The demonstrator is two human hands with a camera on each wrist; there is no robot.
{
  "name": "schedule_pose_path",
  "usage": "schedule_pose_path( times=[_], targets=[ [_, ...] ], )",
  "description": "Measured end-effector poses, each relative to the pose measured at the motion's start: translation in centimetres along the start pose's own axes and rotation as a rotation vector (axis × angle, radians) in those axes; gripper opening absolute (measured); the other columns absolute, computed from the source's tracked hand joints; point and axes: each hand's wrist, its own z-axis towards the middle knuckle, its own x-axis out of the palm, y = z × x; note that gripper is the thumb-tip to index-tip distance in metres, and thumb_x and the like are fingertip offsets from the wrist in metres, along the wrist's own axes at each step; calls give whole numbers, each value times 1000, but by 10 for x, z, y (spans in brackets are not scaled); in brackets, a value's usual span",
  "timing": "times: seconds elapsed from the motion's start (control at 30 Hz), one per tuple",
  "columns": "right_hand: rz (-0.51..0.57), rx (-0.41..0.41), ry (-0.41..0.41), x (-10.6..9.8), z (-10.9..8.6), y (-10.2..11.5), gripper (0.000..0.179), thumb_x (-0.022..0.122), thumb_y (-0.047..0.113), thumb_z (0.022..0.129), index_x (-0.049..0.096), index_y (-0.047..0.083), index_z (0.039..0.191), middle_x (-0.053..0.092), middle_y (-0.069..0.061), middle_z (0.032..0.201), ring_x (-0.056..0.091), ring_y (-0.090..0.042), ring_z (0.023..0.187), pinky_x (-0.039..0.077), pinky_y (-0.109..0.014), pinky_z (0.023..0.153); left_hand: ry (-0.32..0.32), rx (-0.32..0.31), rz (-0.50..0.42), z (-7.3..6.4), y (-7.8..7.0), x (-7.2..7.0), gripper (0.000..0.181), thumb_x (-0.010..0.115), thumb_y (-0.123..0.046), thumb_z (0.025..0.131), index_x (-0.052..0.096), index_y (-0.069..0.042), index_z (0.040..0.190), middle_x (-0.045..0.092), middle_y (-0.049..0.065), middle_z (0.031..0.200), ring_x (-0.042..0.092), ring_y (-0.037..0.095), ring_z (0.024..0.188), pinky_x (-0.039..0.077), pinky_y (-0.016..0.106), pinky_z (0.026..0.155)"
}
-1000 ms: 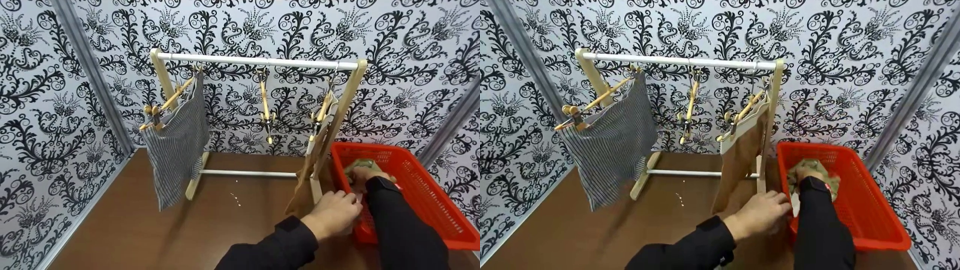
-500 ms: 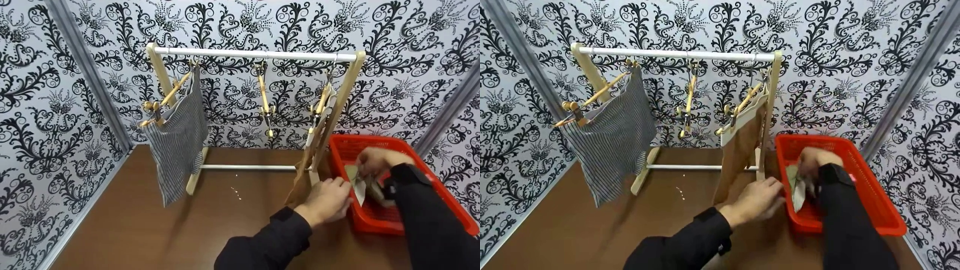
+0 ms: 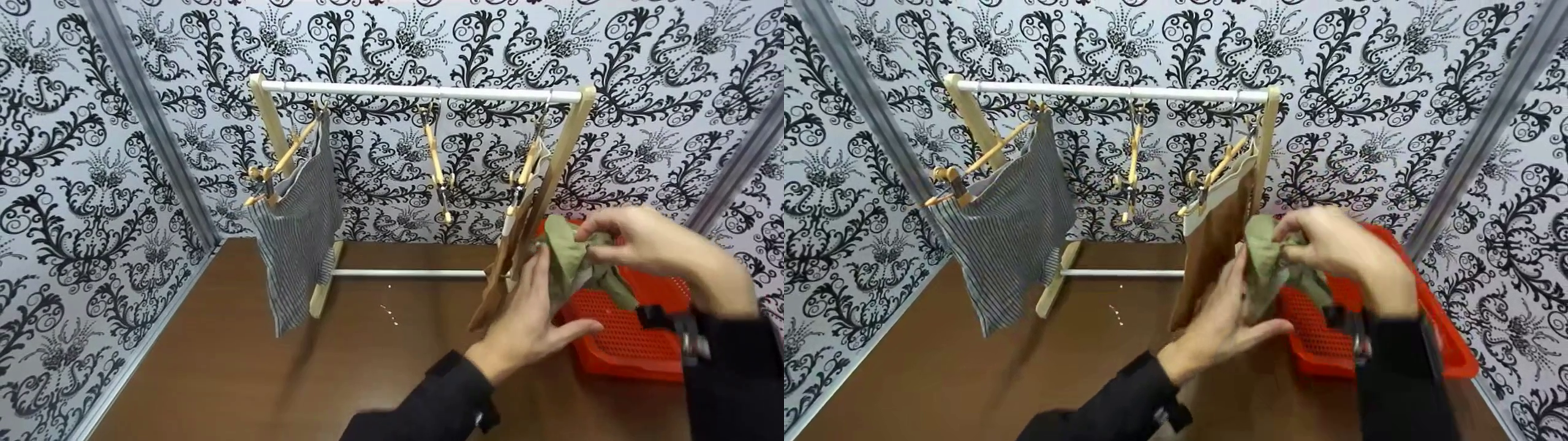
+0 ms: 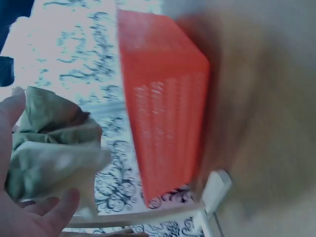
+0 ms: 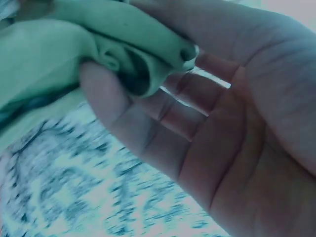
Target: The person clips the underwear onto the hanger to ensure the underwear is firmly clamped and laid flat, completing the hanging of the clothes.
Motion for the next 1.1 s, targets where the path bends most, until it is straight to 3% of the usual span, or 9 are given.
schedule_pose_path(
  times=[0.13, 0.23, 0.33, 0.43, 0.53, 0.73, 0.83, 0.97, 1.1],
  targets=[
    [-26, -221, -223, 29, -29, 29, 31, 79, -6, 79, 72, 12, 103, 71, 6, 94, 64, -3, 75, 55, -21, 67, -161, 163, 49, -25, -8, -13, 109, 82, -33, 86, 10, 5, 158, 26, 19, 163, 34, 22, 146, 29, 33, 117],
    [27, -309, -319, 56, -45, 47, 38, 81, -10, 74, 72, 14, 101, 71, 8, 93, 64, -4, 77, 54, -18, 67, -248, 211, 118, -49, -13, -27, 82, 80, -26, 89, 34, 4, 151, 50, 15, 145, 54, 19, 129, 42, 28, 108],
    [117, -302, -352, 80, -54, 64, 40, 79, -13, 74, 71, 15, 102, 71, 8, 96, 65, -7, 78, 54, -18, 68, -254, 223, 123, -70, -15, -46, 67, 80, -13, 86, 48, -1, 143, 58, 11, 133, 61, 17, 120, 47, 26, 102],
    [164, -301, -372, 98, -58, 79, 42, 78, -13, 76, 71, 17, 105, 70, 8, 98, 66, -8, 80, 54, -18, 70, -224, 240, 90, -87, -15, -68, 72, 75, 6, 73, 53, -1, 140, 60, 12, 133, 61, 18, 121, 47, 27, 102],
    [181, -381, -411, 113, -56, 90, 43, 79, -13, 74, 71, 14, 107, 70, 5, 100, 65, -10, 81, 53, -17, 72, -201, 264, 78, -97, -16, -92, 79, 66, 16, 59, 57, 0, 136, 64, 11, 127, 63, 17, 117, 49, 26, 99],
    [246, -437, -500, 145, -38, 115, 43, 79, -15, 72, 70, 7, 107, 69, -1, 100, 65, -11, 80, 54, -17, 69, -184, 198, 32, -103, -21, -137, 75, 59, 26, 57, 65, -1, 127, 68, 10, 121, 67, 19, 112, 50, 24, 97],
    [315, -439, -506, 159, -28, 130, 43, 79, -13, 74, 69, 6, 111, 69, -2, 101, 65, -12, 80, 55, -20, 67, -220, 169, 38, -107, -23, -159, 74, 59, 28, 56, 68, -1, 122, 69, 8, 117, 69, 19, 107, 52, 24, 93],
    [509, -414, -461, 169, -17, 150, 41, 77, -10, 81, 67, 8, 116, 69, -4, 104, 68, -16, 82, 59, -28, 68, -309, 131, 36, -113, -22, -185, 74, 55, 31, 54, 72, -4, 117, 72, 5, 113, 70, 19, 101, 55, 27, 90],
    [710, -306, -405, 176, -8, 163, 33, 74, -8, 87, 67, 8, 116, 71, -6, 104, 70, -16, 86, 60, -33, 71, -337, 63, -1, -118, -20, -207, 75, 54, 34, 58, 72, -5, 120, 73, 3, 112, 71, 19, 100, 56, 30, 88]
  ],
)
